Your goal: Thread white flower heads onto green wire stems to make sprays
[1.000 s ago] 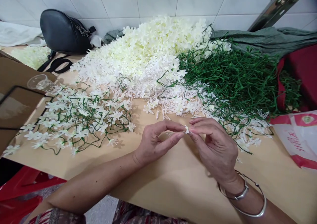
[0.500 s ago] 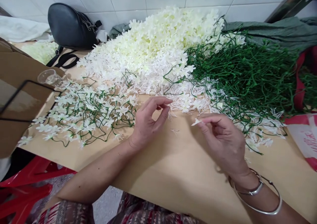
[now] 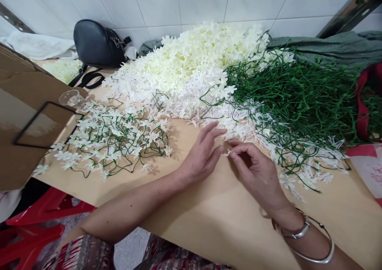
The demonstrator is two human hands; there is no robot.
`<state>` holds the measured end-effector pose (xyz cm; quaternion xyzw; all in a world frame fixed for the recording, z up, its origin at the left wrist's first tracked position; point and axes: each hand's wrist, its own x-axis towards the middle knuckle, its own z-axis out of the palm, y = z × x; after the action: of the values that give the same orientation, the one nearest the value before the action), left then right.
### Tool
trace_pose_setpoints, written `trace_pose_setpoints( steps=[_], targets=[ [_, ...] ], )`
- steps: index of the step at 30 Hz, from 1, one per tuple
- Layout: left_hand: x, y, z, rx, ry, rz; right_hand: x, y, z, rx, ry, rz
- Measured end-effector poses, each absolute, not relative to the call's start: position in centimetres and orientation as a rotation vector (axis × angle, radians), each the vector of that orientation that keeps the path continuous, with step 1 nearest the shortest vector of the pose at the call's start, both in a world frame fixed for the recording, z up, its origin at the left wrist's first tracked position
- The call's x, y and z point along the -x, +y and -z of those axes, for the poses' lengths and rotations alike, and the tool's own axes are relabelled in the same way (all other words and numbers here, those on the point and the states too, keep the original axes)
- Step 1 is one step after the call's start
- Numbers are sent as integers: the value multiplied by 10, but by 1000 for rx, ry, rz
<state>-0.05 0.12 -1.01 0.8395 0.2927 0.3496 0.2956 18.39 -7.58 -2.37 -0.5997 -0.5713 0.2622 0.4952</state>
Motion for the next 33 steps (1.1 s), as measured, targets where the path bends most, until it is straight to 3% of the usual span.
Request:
trace_pose_setpoints(
  steps=[3,8,17,21,27,33],
  targets=[
    [0,2,4,-2223,706,-1017,-187,-77,25,1513,-1251,-628],
    [13,14,-2,-2215,1060,-1233,-188,-77,28,1444,-1156,-654],
    [10,29,16,-2504,1223,-874,-188,-77,28,1441,-1154,-646],
    [14,29,14,-2464,1219,-881,-189,-76,28,1446,-1154,-658],
    [12,21,-3,-2050,1140,-1149,-184,-78,19,1363,-1153,-646],
    [0,6,-11,-1459,937,-999,-177,-82,4,1216,-1272,-632]
  ],
)
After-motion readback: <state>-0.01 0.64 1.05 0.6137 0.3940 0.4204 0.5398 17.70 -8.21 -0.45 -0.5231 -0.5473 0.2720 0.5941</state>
